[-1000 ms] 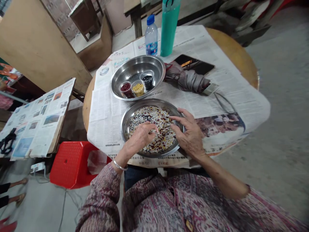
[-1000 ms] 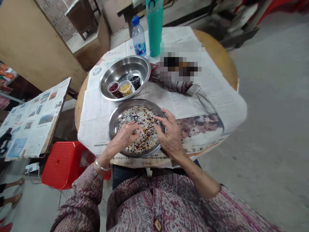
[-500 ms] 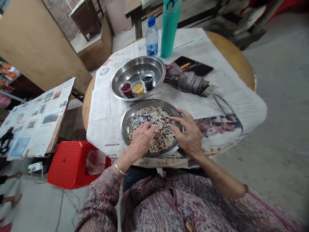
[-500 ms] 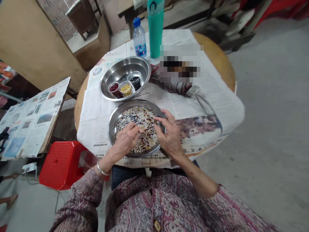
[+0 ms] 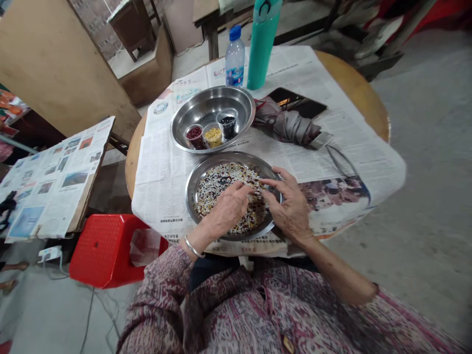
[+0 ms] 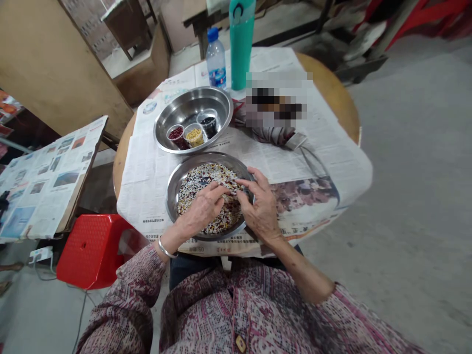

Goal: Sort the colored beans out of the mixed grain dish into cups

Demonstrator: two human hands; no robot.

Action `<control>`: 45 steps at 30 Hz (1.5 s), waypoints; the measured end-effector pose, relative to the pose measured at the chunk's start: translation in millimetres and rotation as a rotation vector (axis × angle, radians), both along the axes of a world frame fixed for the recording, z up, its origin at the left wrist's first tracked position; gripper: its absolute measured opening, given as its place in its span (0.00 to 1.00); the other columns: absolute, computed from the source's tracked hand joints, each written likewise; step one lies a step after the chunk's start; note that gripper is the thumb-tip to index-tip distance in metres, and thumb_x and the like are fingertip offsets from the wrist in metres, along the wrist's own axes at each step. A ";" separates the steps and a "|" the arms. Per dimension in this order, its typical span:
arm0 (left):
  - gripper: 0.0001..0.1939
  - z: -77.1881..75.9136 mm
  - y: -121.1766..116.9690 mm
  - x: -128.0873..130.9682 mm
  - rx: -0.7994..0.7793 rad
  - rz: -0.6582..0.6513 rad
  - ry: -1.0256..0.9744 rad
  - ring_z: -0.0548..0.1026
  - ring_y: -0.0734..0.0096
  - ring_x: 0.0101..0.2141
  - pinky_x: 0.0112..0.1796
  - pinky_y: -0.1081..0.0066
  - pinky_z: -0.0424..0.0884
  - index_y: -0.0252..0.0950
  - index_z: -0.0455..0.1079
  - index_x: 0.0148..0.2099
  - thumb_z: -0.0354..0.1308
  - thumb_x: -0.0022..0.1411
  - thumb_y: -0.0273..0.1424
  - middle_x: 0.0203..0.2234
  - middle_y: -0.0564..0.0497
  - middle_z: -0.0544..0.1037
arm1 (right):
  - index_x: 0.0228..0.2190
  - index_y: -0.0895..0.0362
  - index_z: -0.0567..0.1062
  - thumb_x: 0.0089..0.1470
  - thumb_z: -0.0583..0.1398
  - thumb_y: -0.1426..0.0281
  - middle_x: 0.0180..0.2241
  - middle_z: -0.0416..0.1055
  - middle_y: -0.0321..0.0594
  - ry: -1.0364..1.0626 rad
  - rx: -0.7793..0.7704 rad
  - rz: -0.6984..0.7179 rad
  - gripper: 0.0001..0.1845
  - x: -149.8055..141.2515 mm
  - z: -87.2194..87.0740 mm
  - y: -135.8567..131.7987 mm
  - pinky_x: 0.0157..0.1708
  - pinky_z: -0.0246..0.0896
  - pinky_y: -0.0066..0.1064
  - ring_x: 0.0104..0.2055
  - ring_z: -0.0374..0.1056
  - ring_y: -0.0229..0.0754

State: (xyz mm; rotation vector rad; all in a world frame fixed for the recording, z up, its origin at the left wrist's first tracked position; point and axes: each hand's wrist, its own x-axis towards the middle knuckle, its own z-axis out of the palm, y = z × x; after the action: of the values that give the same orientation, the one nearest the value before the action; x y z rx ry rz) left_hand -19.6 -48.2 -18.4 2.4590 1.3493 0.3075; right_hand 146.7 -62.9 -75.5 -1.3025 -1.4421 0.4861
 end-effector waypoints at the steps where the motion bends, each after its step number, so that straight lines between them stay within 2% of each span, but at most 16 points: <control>1: 0.15 1.1 -3.0 1.8 0.031 -0.008 0.011 0.73 0.65 0.50 0.55 0.62 0.73 0.35 0.69 0.56 0.49 0.71 0.22 0.48 0.45 0.74 | 0.43 0.52 0.80 0.59 0.60 0.66 0.61 0.70 0.45 0.005 -0.002 0.000 0.12 -0.1 0.7 -0.2 0.64 0.59 0.54 0.63 0.66 0.51; 3: 0.16 1.7 -8.3 4.3 0.111 -0.020 0.070 0.70 0.60 0.58 0.59 0.57 0.70 0.36 0.66 0.61 0.49 0.74 0.28 0.57 0.42 0.71 | 0.44 0.52 0.80 0.61 0.59 0.64 0.60 0.70 0.45 0.027 -0.009 -0.002 0.13 -0.5 2.6 -0.8 0.65 0.59 0.53 0.63 0.66 0.50; 6: 0.23 -3.4 -10.5 7.1 0.165 -0.126 0.221 0.57 0.52 0.69 0.66 0.43 0.58 0.39 0.60 0.68 0.47 0.76 0.39 0.69 0.42 0.61 | 0.45 0.51 0.80 0.63 0.57 0.61 0.60 0.70 0.46 0.062 -0.037 0.001 0.14 -1.2 5.5 -2.2 0.65 0.58 0.51 0.63 0.66 0.50; 8: 0.28 -8.8 -7.3 9.4 0.159 -0.194 0.303 0.48 0.51 0.72 0.67 0.36 0.50 0.38 0.54 0.72 0.43 0.76 0.44 0.72 0.43 0.55 | 0.46 0.51 0.79 0.64 0.56 0.60 0.60 0.70 0.45 0.069 -0.057 0.007 0.16 -1.5 6.6 -2.9 0.65 0.59 0.51 0.63 0.66 0.50; 10: 0.31 -13.1 -1.1 11.1 0.153 -0.206 0.346 0.45 0.50 0.73 0.67 0.33 0.47 0.37 0.50 0.74 0.41 0.76 0.46 0.73 0.43 0.52 | 0.46 0.51 0.79 0.64 0.55 0.59 0.60 0.70 0.46 0.068 -0.064 0.011 0.17 -1.6 6.9 -3.2 0.65 0.59 0.52 0.63 0.66 0.50; 13: 0.32 -15.3 10.4 8.1 0.170 -0.129 0.348 0.45 0.51 0.73 0.68 0.33 0.46 0.37 0.47 0.75 0.40 0.76 0.46 0.74 0.44 0.50 | 0.46 0.51 0.79 0.64 0.55 0.59 0.60 0.70 0.46 0.063 -0.060 0.006 0.17 -1.7 6.5 -3.1 0.64 0.58 0.52 0.63 0.65 0.50; 16: 0.35 -14.5 17.7 -4.8 0.178 0.030 0.335 0.46 0.50 0.73 0.68 0.34 0.44 0.39 0.48 0.75 0.44 0.74 0.50 0.74 0.43 0.50 | 0.46 0.51 0.79 0.64 0.56 0.59 0.60 0.69 0.46 0.057 -0.056 0.003 0.16 -1.7 5.9 -3.0 0.64 0.59 0.52 0.63 0.66 0.50; 20: 0.44 -14.3 8.8 -27.8 0.135 0.163 0.361 0.45 0.41 0.73 0.66 0.32 0.48 0.36 0.46 0.75 0.50 0.69 0.56 0.74 0.38 0.47 | 0.45 0.52 0.79 0.64 0.56 0.59 0.60 0.70 0.47 0.053 -0.052 0.007 0.16 -1.8 5.0 -2.8 0.64 0.59 0.53 0.63 0.66 0.50; 23: 0.49 -14.4 -9.2 -35.3 0.100 0.112 0.395 0.44 0.38 0.73 0.65 0.30 0.51 0.36 0.44 0.76 0.52 0.66 0.59 0.74 0.36 0.46 | 0.44 0.52 0.80 0.64 0.56 0.59 0.59 0.70 0.47 0.057 -0.051 0.002 0.16 -2.1 4.2 -2.7 0.63 0.60 0.52 0.62 0.66 0.50; 26: 0.49 -14.4 -22.4 -28.6 0.110 -0.029 0.390 0.42 0.39 0.73 0.65 0.30 0.49 0.38 0.44 0.76 0.51 0.65 0.62 0.75 0.38 0.45 | 0.44 0.52 0.80 0.64 0.56 0.58 0.60 0.70 0.46 0.059 -0.049 0.002 0.16 -2.1 3.5 -2.8 0.63 0.60 0.53 0.63 0.66 0.50; 29: 0.45 -15.5 -20.5 -13.1 0.132 -0.146 0.366 0.42 0.43 0.73 0.65 0.30 0.47 0.40 0.44 0.76 0.47 0.68 0.60 0.75 0.40 0.46 | 0.45 0.51 0.80 0.64 0.55 0.58 0.60 0.70 0.46 0.051 -0.056 0.002 0.17 -1.6 3.3 -3.0 0.64 0.58 0.53 0.63 0.66 0.50; 32: 0.40 -16.8 -5.7 -0.6 0.144 -0.192 0.353 0.43 0.46 0.74 0.66 0.29 0.46 0.41 0.46 0.76 0.46 0.71 0.56 0.75 0.42 0.47 | 0.45 0.52 0.80 0.65 0.55 0.58 0.61 0.69 0.47 0.045 -0.062 0.009 0.18 -0.9 3.9 -3.2 0.65 0.57 0.53 0.63 0.65 0.51; 35: 0.39 -17.1 10.3 -1.2 0.163 -0.120 0.338 0.44 0.47 0.73 0.67 0.31 0.43 0.42 0.48 0.75 0.47 0.71 0.55 0.74 0.44 0.48 | 0.45 0.51 0.80 0.65 0.55 0.58 0.61 0.69 0.46 0.045 -0.062 0.022 0.18 -0.5 4.7 -3.4 0.65 0.57 0.53 0.63 0.65 0.51; 38: 0.40 -16.3 15.1 -14.2 0.165 0.038 0.326 0.45 0.44 0.73 0.67 0.30 0.43 0.43 0.49 0.75 0.49 0.70 0.56 0.74 0.43 0.49 | 0.45 0.51 0.80 0.65 0.55 0.58 0.61 0.68 0.46 0.041 -0.062 0.023 0.17 -0.1 4.3 -3.5 0.65 0.57 0.53 0.63 0.66 0.51; 41: 0.43 -15.3 3.8 -28.9 0.119 0.147 0.331 0.44 0.40 0.73 0.65 0.29 0.46 0.41 0.47 0.76 0.49 0.68 0.58 0.74 0.40 0.48 | 0.45 0.50 0.80 0.65 0.55 0.57 0.61 0.69 0.46 0.035 -0.063 0.019 0.17 0.2 3.0 -3.5 0.64 0.58 0.52 0.62 0.66 0.51; 45: 0.47 -12.9 -22.3 -34.4 0.030 0.131 0.326 0.43 0.35 0.73 0.64 0.27 0.51 0.42 0.43 0.76 0.50 0.66 0.61 0.75 0.40 0.45 | 0.45 0.50 0.80 0.64 0.55 0.57 0.61 0.68 0.45 0.039 -0.064 0.022 0.17 -0.2 2.1 -3.8 0.64 0.59 0.52 0.63 0.66 0.50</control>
State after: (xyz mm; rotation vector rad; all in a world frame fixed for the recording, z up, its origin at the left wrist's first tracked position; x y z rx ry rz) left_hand -54.0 -70.4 -31.3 2.5304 1.6489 -0.0486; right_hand 146.6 -66.8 -73.3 -1.3220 -1.4199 0.5736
